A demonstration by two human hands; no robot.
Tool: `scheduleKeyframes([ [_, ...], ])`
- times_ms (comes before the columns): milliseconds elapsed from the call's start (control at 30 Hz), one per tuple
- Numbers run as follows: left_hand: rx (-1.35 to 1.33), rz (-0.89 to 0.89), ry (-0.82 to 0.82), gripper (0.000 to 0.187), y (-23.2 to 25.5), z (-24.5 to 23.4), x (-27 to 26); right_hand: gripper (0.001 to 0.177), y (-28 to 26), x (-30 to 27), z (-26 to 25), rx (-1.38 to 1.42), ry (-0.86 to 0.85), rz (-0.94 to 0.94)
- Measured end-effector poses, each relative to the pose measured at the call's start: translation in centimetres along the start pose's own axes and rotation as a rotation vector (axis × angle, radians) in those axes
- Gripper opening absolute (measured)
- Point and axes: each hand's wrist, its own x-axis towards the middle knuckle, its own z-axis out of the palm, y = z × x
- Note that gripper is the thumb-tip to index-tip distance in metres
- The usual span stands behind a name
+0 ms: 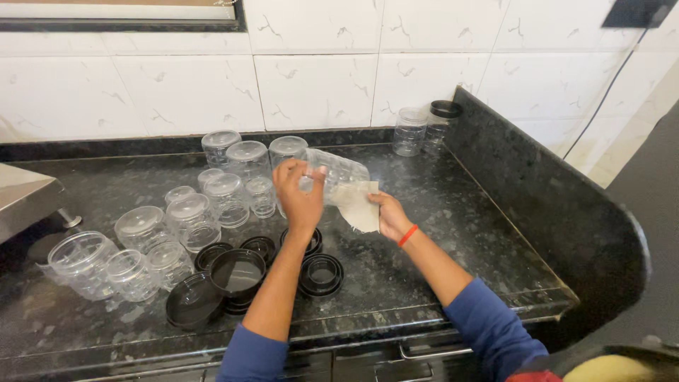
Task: The person wipes the exterior and interior of clear plastic containers and black lids with a white cloth on a dark countertop. The person handles each container and lid one at a time, rotating them to wipe all sides, then places them back on the counter.
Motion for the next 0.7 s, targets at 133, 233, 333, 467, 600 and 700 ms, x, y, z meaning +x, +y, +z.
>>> scheduleKeyframes([
  [133, -0.06, -0.003, -0.034, 0.026, -2.1, 2.4, -2.5, 0.037, -0.2, 0.4, -0.3, 0.068, 0.061, -0.031],
  [233, -0.099, -0.125, -0.058, 0.028, -3.8, 3.5, -4.0, 0.037, -0.4, 0.7, -1.3, 0.09, 0.08, -0.088],
  [333, -0.144, -0.319, -0.083, 0.051, -4.9, 4.8, -5.1, 0.035, -0.1, 1.4, -2.4, 0.085, 0.114, -0.151],
  [467, -0.219, -0.482, -0.349, 0.07, -5.5, 5.3, -5.6, 0.035, 0.3, 2.4, -4.4, 0.11, 0.155, -0.28],
  [600, -0.456, -0.795, -0.913, 0.08, -5.8, 4.0, -4.6, 0.032, -0.8, 3.0, -6.2, 0.081, 0.235, -0.383],
  [700, -0.435, -0.999, -1.158, 0.097, -4.7, 4.4, -5.7, 0.027, -1.1, 2.6, -5.7, -0.073, 0.347, -0.479],
])
